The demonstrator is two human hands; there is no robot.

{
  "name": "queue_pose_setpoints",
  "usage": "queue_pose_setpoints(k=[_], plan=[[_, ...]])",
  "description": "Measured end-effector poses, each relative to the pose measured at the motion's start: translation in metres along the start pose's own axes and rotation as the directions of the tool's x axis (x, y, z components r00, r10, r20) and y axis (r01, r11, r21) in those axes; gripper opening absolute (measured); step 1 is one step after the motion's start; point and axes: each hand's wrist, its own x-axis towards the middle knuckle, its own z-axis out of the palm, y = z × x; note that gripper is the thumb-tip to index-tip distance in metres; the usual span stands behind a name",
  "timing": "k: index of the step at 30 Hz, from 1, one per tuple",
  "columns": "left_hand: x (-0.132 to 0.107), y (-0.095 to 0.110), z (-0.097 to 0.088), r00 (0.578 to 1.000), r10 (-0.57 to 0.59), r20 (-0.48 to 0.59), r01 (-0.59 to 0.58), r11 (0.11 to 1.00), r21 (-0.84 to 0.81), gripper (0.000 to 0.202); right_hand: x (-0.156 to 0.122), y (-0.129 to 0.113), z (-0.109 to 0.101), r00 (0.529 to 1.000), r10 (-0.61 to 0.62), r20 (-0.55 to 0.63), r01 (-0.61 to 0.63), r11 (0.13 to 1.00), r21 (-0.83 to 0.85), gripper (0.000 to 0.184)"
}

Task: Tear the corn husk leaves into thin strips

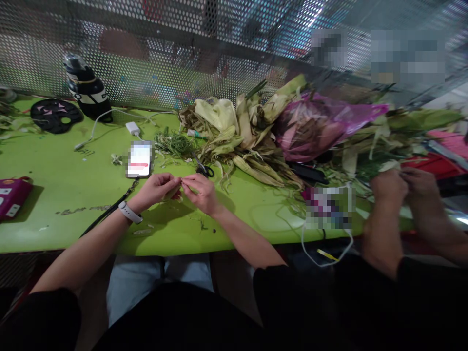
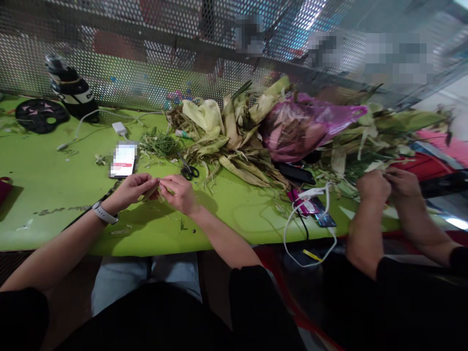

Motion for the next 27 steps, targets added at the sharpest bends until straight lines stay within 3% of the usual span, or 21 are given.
queue_pose_setpoints(k=[6, 10, 15, 19, 24, 27], plan=[[-0.0001, -0.0011, 0.0007, 0.999, -0.049, 0.007, 0.050, 0.994, -0.098, 0.038, -0.0013, 0.0023, -0.0060, 0.982, -0.137, 0.132, 0.169, 0.947, -0.273, 0.030], [0.0012, -0.0022, 0.0025, 0.996, -0.092, 0.013, 0.092, 0.988, -0.124, 0.034, -0.0019, 0.0038, -0.0068, 0.964, -0.119, 0.238, 0.201, 0.913, -0.356, 0.033], [0.0019, -0.0036, 0.0027, 0.998, -0.055, 0.018, 0.057, 0.986, -0.154, 0.033, -0.0030, 0.0038, -0.0040, 0.957, -0.102, 0.270, 0.210, 0.888, -0.410, 0.038], [0.0003, -0.0017, 0.0019, 1.000, -0.030, 0.004, 0.030, 0.987, -0.157, 0.032, -0.0044, 0.0039, -0.0018, 0.969, -0.043, 0.244, 0.126, 0.935, -0.332, 0.041], [0.0001, -0.0009, 0.0003, 0.997, 0.057, 0.059, -0.057, 0.998, 0.002, 0.024, -0.0029, 0.0046, -0.0010, 0.998, 0.050, 0.050, -0.049, 0.999, -0.023, 0.038], [0.0025, -0.0042, -0.0001, 0.988, 0.135, 0.073, -0.141, 0.986, 0.093, 0.023, -0.0007, 0.0047, -0.0014, 0.991, 0.130, 0.016, -0.131, 0.987, 0.089, 0.035]])
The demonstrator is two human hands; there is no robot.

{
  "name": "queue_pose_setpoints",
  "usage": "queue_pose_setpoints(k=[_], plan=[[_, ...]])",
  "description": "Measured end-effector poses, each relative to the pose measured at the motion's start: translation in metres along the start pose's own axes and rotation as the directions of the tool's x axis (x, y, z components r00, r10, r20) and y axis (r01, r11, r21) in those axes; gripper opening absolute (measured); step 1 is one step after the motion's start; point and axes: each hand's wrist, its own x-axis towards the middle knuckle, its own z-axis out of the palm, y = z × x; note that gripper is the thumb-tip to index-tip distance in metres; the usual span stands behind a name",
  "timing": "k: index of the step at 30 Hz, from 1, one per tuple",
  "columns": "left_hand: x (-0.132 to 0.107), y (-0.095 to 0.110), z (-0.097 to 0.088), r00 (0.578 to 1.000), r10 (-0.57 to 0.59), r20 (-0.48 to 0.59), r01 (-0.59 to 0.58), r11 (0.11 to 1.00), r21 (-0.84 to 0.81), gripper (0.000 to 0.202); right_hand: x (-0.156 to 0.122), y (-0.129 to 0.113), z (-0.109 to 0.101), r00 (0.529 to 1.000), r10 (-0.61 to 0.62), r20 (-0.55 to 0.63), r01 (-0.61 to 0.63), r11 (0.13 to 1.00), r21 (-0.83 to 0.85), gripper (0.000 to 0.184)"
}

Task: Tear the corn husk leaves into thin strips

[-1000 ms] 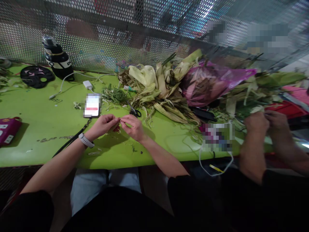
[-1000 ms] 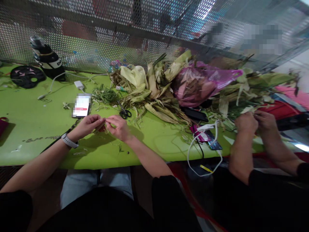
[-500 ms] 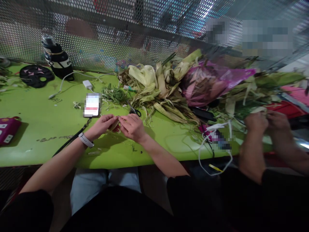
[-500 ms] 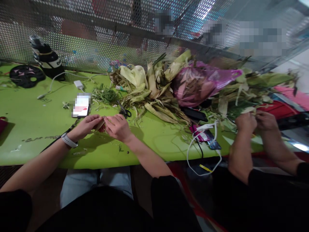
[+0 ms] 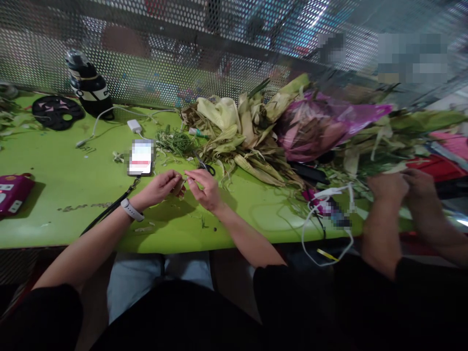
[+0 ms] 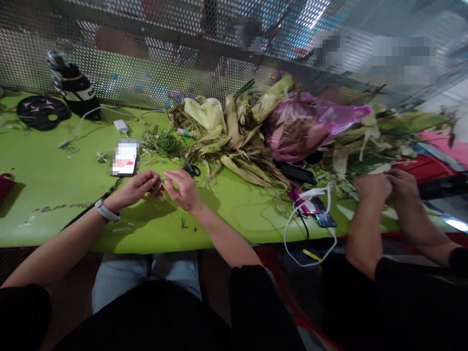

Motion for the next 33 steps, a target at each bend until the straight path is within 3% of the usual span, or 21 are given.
queue_pose_setpoints(k=[4, 11, 16, 23, 33], plan=[[0.002, -0.004, -0.001, 0.999, 0.036, -0.032, -0.032, 0.990, 0.139, 0.022, 0.001, 0.000, 0.001, 0.997, 0.046, 0.059, -0.048, 0.999, 0.020, 0.030], [0.002, -0.001, -0.001, 0.990, 0.002, -0.141, 0.040, 0.954, 0.298, 0.021, 0.001, -0.001, 0.002, 0.998, 0.043, 0.048, -0.042, 0.999, -0.019, 0.028], [0.001, -0.004, -0.001, 0.980, 0.026, -0.197, 0.029, 0.963, 0.269, 0.019, 0.001, -0.001, 0.001, 0.997, 0.056, 0.046, -0.054, 0.997, -0.058, 0.028], [0.002, -0.008, -0.005, 0.989, 0.006, -0.149, 0.011, 0.993, 0.117, 0.022, 0.002, 0.000, -0.001, 0.994, 0.094, 0.052, -0.093, 0.996, -0.013, 0.027], [0.001, -0.006, -0.013, 0.985, 0.002, -0.172, 0.030, 0.982, 0.185, 0.025, 0.003, 0.002, -0.003, 0.985, 0.152, 0.078, -0.152, 0.988, -0.009, 0.030]])
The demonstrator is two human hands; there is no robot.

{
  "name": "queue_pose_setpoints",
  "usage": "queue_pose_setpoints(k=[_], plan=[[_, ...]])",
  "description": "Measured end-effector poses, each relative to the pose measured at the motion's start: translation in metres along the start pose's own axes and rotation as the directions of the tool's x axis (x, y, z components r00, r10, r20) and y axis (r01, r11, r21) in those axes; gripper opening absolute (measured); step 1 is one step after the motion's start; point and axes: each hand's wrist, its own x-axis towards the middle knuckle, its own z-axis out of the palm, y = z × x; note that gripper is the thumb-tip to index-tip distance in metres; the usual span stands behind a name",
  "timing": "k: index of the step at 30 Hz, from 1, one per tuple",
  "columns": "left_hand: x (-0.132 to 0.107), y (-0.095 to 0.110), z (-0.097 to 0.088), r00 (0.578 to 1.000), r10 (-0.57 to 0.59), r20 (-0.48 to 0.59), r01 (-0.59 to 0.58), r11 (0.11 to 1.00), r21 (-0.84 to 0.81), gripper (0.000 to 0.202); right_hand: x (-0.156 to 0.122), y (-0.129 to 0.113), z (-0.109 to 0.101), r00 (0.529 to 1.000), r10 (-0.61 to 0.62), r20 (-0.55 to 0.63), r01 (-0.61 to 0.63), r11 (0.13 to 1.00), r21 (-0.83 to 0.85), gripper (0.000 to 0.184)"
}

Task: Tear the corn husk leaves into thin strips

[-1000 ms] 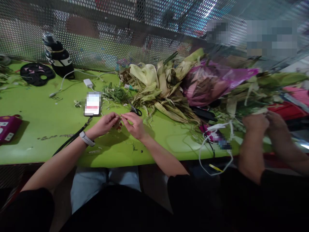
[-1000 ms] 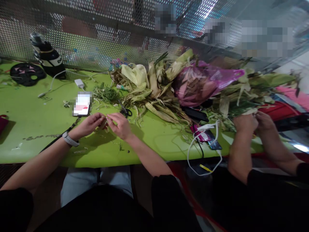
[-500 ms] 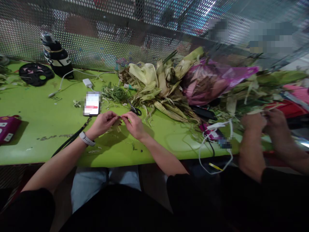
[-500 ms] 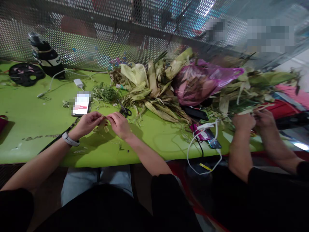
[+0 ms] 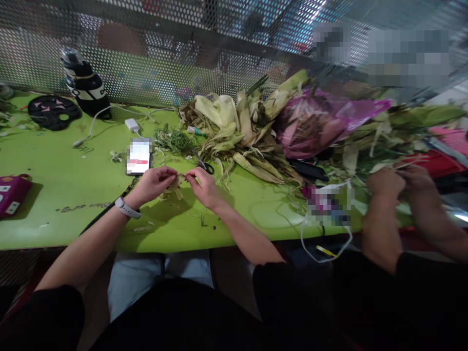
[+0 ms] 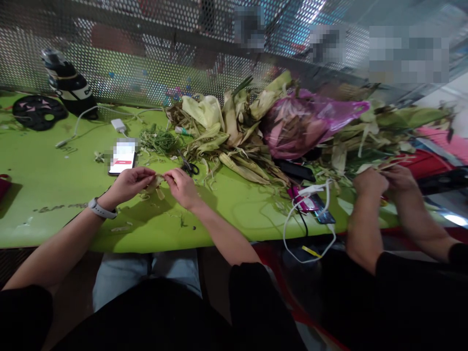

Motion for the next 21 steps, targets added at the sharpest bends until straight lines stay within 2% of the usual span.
queue_pose_setpoints(k=[4, 6, 8, 9, 13, 17, 21], plan=[[-0.003, 0.012, -0.002, 0.998, -0.057, 0.021, 0.059, 0.993, -0.101, 0.031, 0.001, 0.002, -0.001, 0.999, 0.040, 0.007, -0.040, 0.997, 0.060, 0.031], [-0.004, 0.017, -0.002, 0.994, -0.089, 0.068, 0.100, 0.976, -0.195, 0.042, 0.001, 0.001, -0.002, 0.999, 0.046, 0.010, -0.047, 0.997, 0.068, 0.031], [-0.003, 0.016, 0.000, 0.994, -0.084, 0.075, 0.100, 0.962, -0.252, 0.049, 0.001, 0.000, -0.002, 0.999, 0.040, 0.013, -0.041, 0.997, 0.060, 0.030], [-0.003, 0.014, 0.001, 0.992, -0.093, 0.081, 0.111, 0.959, -0.260, 0.046, 0.001, -0.001, -0.002, 0.999, 0.033, 0.018, -0.034, 0.998, 0.056, 0.029], [0.000, 0.004, 0.003, 0.994, -0.105, 0.037, 0.110, 0.980, -0.165, 0.028, 0.000, -0.001, -0.001, 1.000, 0.002, 0.013, -0.003, 0.998, 0.056, 0.027], [0.001, 0.000, 0.002, 0.998, -0.060, 0.024, 0.061, 0.995, -0.080, 0.026, 0.001, 0.000, -0.001, 1.000, 0.006, -0.001, -0.006, 0.999, 0.053, 0.025], [0.001, 0.001, 0.002, 0.997, -0.064, 0.045, 0.068, 0.992, -0.106, 0.025, 0.001, 0.000, -0.002, 1.000, 0.024, 0.015, -0.025, 0.997, 0.072, 0.025]])
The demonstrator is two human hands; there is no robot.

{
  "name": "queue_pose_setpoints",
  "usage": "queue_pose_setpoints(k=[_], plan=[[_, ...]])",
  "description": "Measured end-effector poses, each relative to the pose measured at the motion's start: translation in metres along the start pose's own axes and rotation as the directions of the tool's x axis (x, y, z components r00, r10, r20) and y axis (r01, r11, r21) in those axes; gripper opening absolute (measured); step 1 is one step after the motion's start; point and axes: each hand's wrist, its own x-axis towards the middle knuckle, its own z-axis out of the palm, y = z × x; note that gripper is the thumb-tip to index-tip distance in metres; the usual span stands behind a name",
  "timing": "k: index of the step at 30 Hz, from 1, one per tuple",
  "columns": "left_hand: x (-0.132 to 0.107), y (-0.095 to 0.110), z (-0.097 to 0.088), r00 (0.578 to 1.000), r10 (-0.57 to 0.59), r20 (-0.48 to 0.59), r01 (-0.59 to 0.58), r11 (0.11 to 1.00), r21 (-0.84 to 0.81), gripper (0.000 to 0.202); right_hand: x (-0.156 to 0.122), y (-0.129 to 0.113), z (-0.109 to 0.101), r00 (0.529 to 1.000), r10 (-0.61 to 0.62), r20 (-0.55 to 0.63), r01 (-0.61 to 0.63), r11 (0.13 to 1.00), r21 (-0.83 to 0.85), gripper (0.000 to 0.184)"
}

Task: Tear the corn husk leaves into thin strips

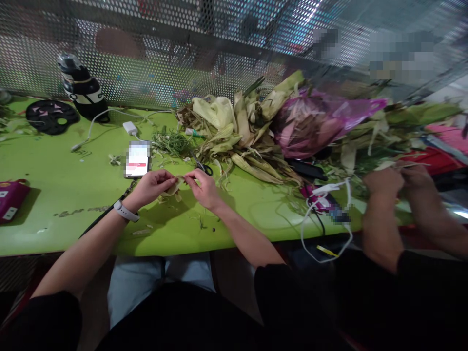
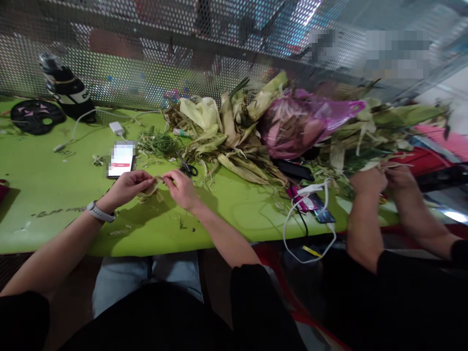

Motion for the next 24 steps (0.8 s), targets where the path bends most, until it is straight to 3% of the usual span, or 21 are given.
queue_pose_setpoints(k=[5, 15, 20, 24], plan=[[-0.0003, 0.0031, 0.0002, 0.994, -0.073, 0.087, 0.080, 0.993, -0.083, 0.031, -0.0007, 0.0008, 0.0009, 0.999, -0.043, 0.010, 0.043, 0.998, -0.036, 0.027], [-0.0016, 0.0082, 0.0015, 0.991, -0.033, 0.129, 0.038, 0.999, -0.034, 0.036, -0.0014, -0.0026, 0.0007, 0.988, -0.153, 0.026, 0.155, 0.974, -0.162, 0.026], [-0.0023, 0.0043, 0.0009, 0.985, -0.080, 0.153, 0.107, 0.978, -0.179, 0.030, -0.0023, 0.0004, -0.0006, 0.944, -0.324, 0.065, 0.320, 0.847, -0.424, 0.024], [-0.0023, 0.0043, 0.0012, 0.980, -0.117, 0.159, 0.154, 0.957, -0.245, 0.026, -0.0032, 0.0056, -0.0014, 0.881, -0.461, 0.109, 0.444, 0.723, -0.529, 0.023]])
